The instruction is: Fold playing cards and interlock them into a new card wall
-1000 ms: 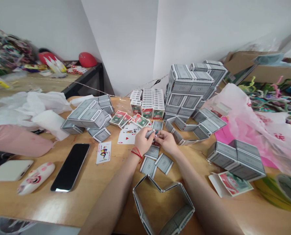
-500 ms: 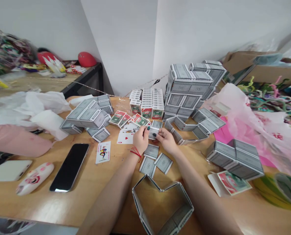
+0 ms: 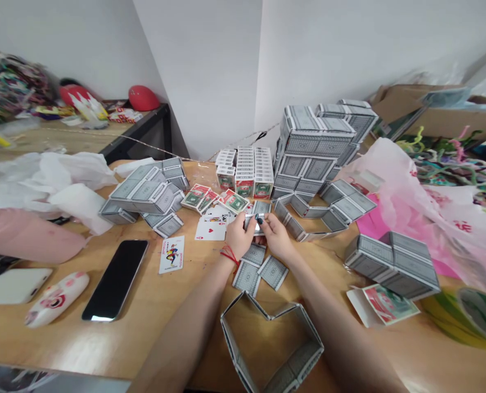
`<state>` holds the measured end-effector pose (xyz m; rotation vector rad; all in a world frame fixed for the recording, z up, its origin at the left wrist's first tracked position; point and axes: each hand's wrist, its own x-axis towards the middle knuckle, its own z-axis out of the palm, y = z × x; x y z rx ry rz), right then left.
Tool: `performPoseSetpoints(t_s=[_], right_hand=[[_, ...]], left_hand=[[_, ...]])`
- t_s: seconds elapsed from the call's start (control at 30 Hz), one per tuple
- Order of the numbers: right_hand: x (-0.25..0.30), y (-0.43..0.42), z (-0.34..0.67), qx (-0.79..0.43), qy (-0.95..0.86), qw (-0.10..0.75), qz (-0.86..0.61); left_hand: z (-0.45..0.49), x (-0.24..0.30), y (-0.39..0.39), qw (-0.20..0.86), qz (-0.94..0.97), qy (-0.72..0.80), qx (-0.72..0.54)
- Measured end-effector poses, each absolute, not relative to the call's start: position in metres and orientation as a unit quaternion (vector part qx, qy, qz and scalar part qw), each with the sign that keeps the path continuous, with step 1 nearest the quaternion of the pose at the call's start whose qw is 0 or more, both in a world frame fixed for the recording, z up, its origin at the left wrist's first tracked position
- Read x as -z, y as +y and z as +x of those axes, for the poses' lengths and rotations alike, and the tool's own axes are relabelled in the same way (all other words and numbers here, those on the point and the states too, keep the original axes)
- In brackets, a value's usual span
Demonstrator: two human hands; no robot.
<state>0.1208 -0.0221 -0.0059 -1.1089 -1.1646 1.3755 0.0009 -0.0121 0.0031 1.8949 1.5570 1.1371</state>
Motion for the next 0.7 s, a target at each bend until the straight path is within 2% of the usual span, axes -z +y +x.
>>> performPoseSetpoints(t_s=[0.23,0.5,0.6,0.7], right_hand=[[-0.006,-0.024,0.119,-0.563,-0.499,0.518,-0.407],[-0.005,-0.024,0.116,-0.555,-0.472,0.530,-0.434],[-0.004,-0.024,0.115,-0.533,-0.477,0.519,-0.468],[-0.004,-0.024,0.115,-0.484,-0.511,0.499,-0.505]], left_hand=[[0.007,-0.002,-0.012,0.387,0.592,0.543,-0.453],[0.009,0.000,-0.010,0.475,0.529,0.525,-0.467],[0.009,0.001,-0.008,0.479,0.540,0.513,-0.465],[0.008,0.001,-0.006,0.411,0.569,0.526,-0.480]])
